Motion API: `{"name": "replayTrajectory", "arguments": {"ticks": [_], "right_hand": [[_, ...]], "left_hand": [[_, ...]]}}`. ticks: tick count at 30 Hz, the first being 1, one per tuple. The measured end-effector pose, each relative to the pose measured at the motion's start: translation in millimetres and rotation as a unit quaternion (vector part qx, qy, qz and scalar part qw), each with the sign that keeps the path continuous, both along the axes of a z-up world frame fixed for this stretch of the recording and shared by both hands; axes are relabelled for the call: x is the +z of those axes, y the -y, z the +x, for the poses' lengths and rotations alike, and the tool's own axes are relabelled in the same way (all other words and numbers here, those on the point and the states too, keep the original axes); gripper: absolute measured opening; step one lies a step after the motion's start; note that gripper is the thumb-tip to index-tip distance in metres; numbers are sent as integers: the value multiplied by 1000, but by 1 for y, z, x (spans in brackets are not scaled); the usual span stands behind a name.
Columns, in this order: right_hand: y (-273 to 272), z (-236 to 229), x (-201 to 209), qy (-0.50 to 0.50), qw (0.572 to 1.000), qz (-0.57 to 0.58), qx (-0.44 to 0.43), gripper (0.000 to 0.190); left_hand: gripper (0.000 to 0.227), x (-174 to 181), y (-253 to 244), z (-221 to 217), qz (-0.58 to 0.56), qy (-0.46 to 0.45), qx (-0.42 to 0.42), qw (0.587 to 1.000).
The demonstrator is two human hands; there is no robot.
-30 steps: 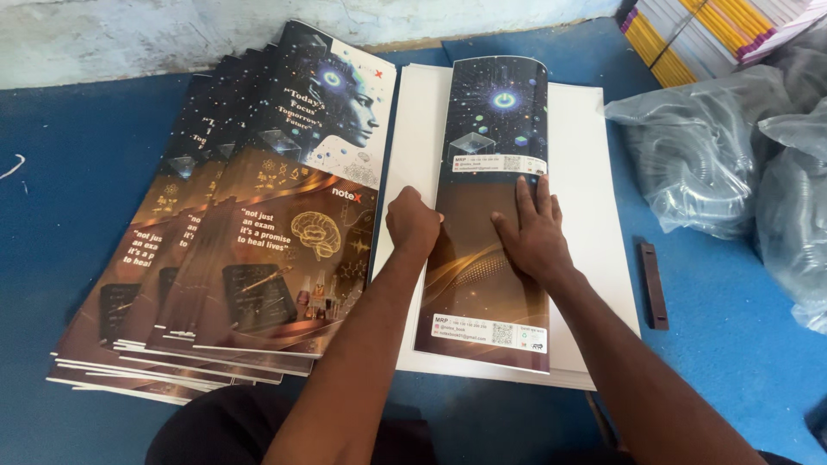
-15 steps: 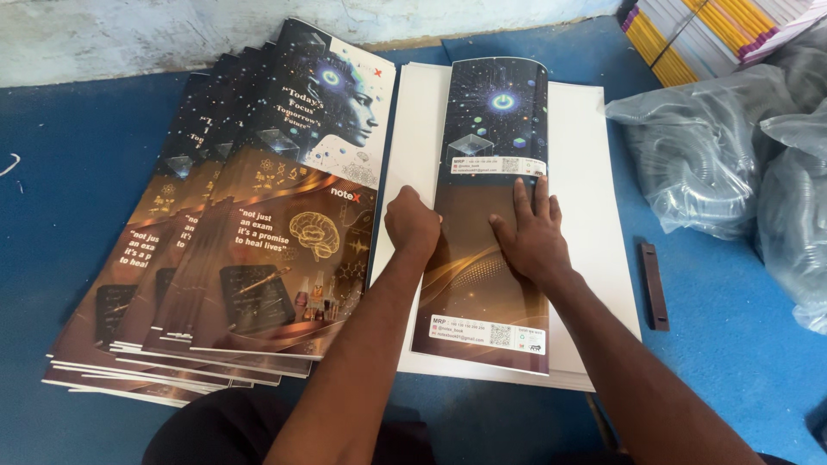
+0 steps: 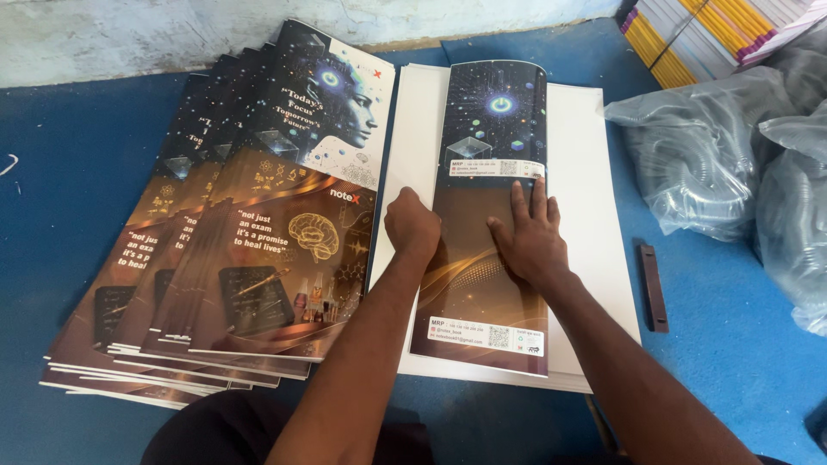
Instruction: The person inserts a printed cover sheet into a stack of blank pages, aligns the edges, and uses a small rectangular tool to press the spine. This process is repeated for multiple notebooks.
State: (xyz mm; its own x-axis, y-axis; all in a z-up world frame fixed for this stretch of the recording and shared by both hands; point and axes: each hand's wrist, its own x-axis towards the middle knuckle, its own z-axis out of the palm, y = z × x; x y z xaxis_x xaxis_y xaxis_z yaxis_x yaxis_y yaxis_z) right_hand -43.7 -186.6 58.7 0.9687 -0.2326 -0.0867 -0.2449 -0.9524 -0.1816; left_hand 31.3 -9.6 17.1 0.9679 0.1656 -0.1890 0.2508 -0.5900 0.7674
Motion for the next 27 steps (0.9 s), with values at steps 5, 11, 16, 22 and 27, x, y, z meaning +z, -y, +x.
{"name": "replayTrajectory", "arguments": {"ticks": [5, 11, 16, 22, 27], "right_hand": [[0, 1, -3, -9, 1000, -17, -1, 83], [1, 3, -9, -17, 1000, -23, 1, 84], [-1, 4, -7, -19, 997, -73, 7, 80], [10, 10, 6, -43, 989, -135, 32, 86], [33, 21, 3, -18, 993, -99, 68, 104]], "left_hand": [[25, -1, 1, 0, 7, 1, -1, 1000], [26, 5, 3, -2, 29, 47, -35, 998], [37, 19, 15, -7, 119, -23, -154, 981], [26, 0, 39, 1, 345, 126, -300, 880], [38, -7, 43, 16, 298, 48, -322, 897]]}}
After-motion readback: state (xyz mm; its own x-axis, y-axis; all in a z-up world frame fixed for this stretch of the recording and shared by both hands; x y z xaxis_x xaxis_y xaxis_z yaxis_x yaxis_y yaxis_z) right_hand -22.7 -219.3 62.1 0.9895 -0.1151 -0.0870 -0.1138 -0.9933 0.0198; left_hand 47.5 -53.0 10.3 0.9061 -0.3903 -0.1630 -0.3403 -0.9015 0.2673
